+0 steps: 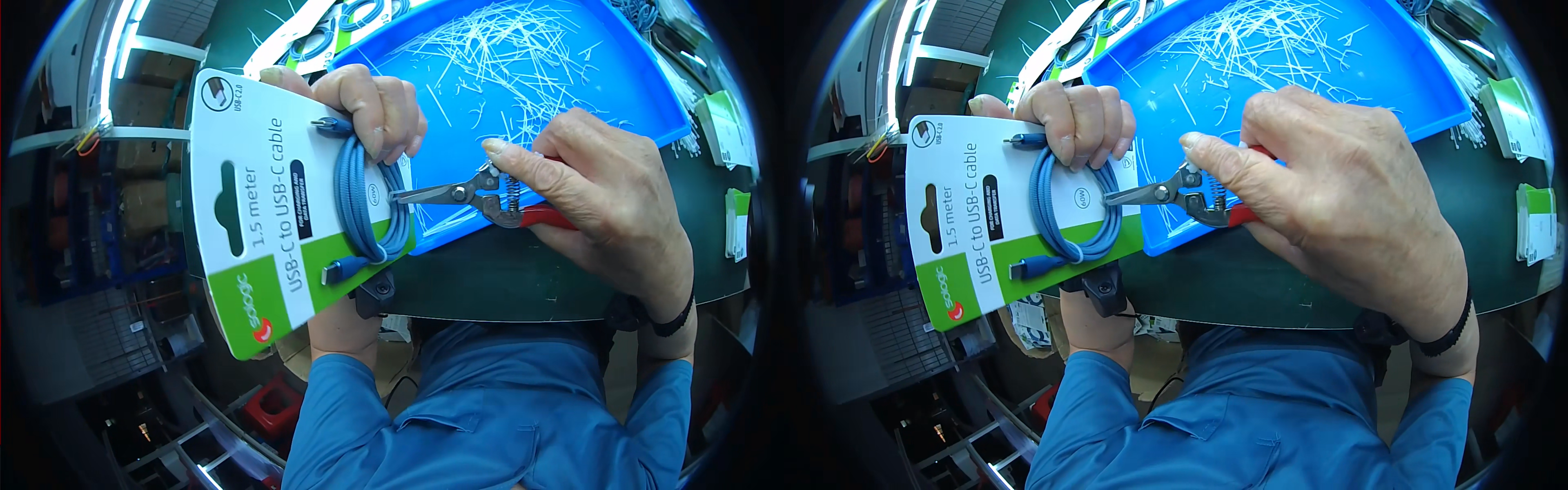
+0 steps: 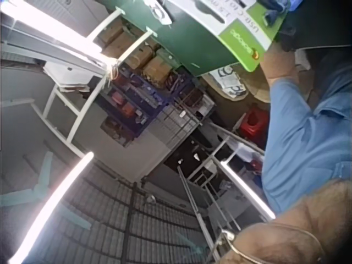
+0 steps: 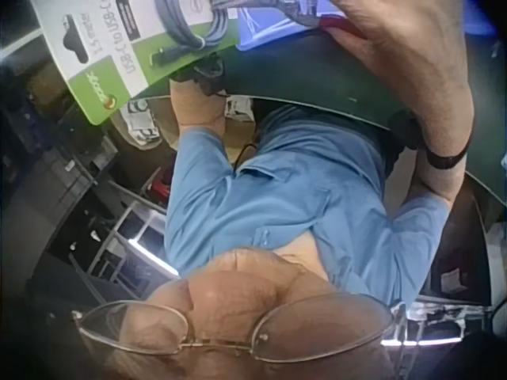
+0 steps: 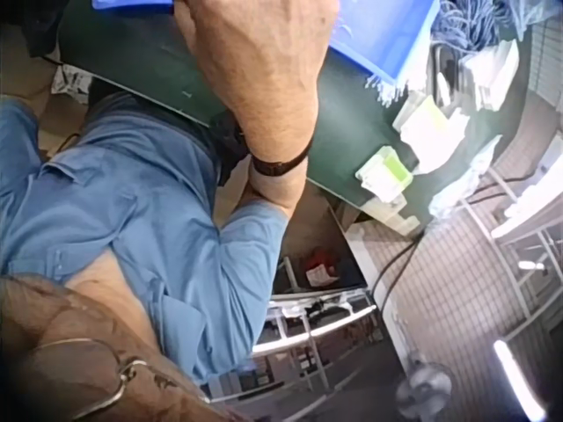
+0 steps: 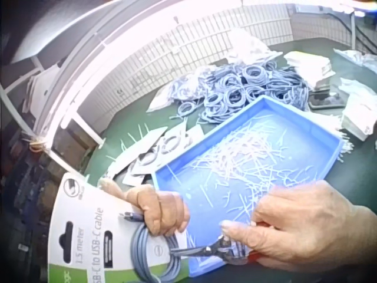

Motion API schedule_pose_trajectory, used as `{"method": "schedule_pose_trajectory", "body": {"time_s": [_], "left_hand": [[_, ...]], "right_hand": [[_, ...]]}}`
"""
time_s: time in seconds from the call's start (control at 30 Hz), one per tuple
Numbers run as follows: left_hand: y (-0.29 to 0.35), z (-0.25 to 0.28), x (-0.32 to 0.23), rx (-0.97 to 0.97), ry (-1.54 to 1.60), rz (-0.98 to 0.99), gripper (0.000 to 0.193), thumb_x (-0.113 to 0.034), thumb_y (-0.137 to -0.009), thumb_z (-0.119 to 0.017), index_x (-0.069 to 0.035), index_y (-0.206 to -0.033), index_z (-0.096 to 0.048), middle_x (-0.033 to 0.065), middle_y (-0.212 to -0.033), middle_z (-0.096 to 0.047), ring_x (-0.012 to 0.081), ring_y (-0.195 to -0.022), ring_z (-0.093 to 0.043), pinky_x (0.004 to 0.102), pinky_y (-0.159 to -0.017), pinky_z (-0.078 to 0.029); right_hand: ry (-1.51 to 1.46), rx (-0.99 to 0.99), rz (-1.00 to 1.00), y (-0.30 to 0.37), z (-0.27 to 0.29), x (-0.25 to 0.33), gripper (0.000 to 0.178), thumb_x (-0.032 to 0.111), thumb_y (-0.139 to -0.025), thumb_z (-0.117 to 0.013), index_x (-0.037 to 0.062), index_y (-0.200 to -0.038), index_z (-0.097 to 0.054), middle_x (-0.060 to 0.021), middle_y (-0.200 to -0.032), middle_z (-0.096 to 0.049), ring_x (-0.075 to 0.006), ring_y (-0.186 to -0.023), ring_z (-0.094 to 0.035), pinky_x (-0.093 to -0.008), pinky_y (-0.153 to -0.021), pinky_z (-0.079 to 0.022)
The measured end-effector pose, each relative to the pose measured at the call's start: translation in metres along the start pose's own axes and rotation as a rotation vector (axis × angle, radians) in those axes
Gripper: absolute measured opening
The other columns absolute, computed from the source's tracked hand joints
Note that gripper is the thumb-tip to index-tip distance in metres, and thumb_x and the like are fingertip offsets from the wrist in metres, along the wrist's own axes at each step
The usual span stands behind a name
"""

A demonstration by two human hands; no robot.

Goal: Using wire cutters to remove plastic ties and then placing USB cables into retail packaging units.

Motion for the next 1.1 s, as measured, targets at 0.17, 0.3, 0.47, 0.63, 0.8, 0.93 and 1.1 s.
{"method": "schedule_pose_trajectory", "body": {"time_s": [0.17, 0.3, 0.47, 0.63, 0.8, 0.93, 1.1], "left_hand": [[0.002, 0.001, 0.000, -0.057, -0.021, -0.049, 0.078, -0.064, -0.110, -0.007, -0.012, -0.082, -0.058, 0.0035, -0.069, -0.054, 0.0169, -0.064, -0.051, 0.0353, -0.070, -0.051], [-0.004, -0.008, 0.003, 0.080, -0.068, 0.030, 0.079, -0.065, -0.109, -0.004, -0.012, -0.079, -0.056, 0.0034, -0.068, -0.054, 0.0166, -0.062, -0.050, 0.0349, -0.068, -0.050], [-0.007, -0.012, 0.008, 0.058, -0.117, 0.055, 0.078, -0.066, -0.109, -0.006, -0.012, -0.078, -0.055, 0.0036, -0.068, -0.053, 0.0159, -0.061, -0.049, 0.0345, -0.066, -0.049], [-0.009, -0.015, 0.012, 0.051, -0.141, 0.103, 0.076, -0.066, -0.109, -0.012, -0.012, -0.079, -0.056, 0.0037, -0.067, -0.053, 0.0155, -0.061, -0.047, 0.0342, -0.065, -0.049], [-0.010, -0.019, 0.016, -0.129, -0.174, 0.093, 0.073, -0.069, -0.108, -0.022, -0.011, -0.078, -0.056, 0.0045, -0.067, -0.053, 0.0155, -0.061, -0.047, 0.0339, -0.064, -0.047], [-0.004, -0.012, 0.020, -0.305, -0.141, -0.001, 0.072, -0.055, -0.113, -0.019, -0.006, -0.072, -0.051, 0.0057, -0.060, -0.047, 0.0160, -0.056, -0.047, 0.0290, -0.051, -0.043], [-0.009, -0.017, 0.017, -0.371, -0.247, -0.047, 0.072, -0.054, -0.113, -0.015, -0.008, -0.070, -0.049, 0.0064, -0.061, -0.048, 0.0167, -0.054, -0.045, 0.0287, -0.049, -0.040]], "right_hand": [[0.061, 0.029, 0.003, -0.001, -0.001, 0.005, 0.080, 0.003, -0.059, -0.089, 0.0196, -0.135, -0.069, -0.0042, -0.084, -0.062, -0.0209, -0.073, -0.061, -0.0348, -0.056, -0.049], [0.108, 0.037, 0.006, -0.003, 0.002, 0.009, 0.075, 0.004, -0.060, -0.088, 0.0178, -0.132, -0.070, -0.0041, -0.084, -0.061, -0.0208, -0.074, -0.061, -0.0345, -0.056, -0.048], [0.150, 0.038, 0.010, -0.001, 0.004, 0.009, 0.068, 0.004, -0.062, -0.087, 0.0150, -0.128, -0.072, -0.0045, -0.084, -0.059, -0.0202, -0.074, -0.060, -0.0343, -0.056, -0.047], [0.239, 0.122, 0.023, -0.005, 0.011, 0.018, 0.059, 0.004, -0.068, -0.083, 0.0116, -0.125, -0.073, -0.0050, -0.084, -0.057, -0.0207, -0.074, -0.058, -0.0343, -0.056, -0.045], [0.363, 0.136, 0.100, -0.013, 0.021, 0.032, 0.046, 0.006, -0.076, -0.077, 0.0078, -0.122, -0.073, -0.0059, -0.084, -0.055, -0.0214, -0.076, -0.057, -0.0348, -0.056, -0.043], [0.411, 0.152, 0.186, -0.024, 0.031, 0.046, 0.038, 0.007, -0.080, -0.074, 0.0061, -0.118, -0.075, -0.0069, -0.085, -0.056, -0.0216, -0.078, -0.057, -0.0350, -0.057, -0.042], [0.405, 0.206, 0.139, -0.030, 0.035, 0.052, 0.034, 0.006, -0.081, -0.074, 0.0056, -0.116, -0.076, -0.0078, -0.085, -0.056, -0.0219, -0.080, -0.058, -0.0348, -0.058, -0.042]]}}
Point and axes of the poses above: each hand's wrist, its own y-axis away from the middle knuckle, its own z-axis out of the back of the hand, x = y × z, the point moved 10 cm from there along -y, towards the middle knuckle
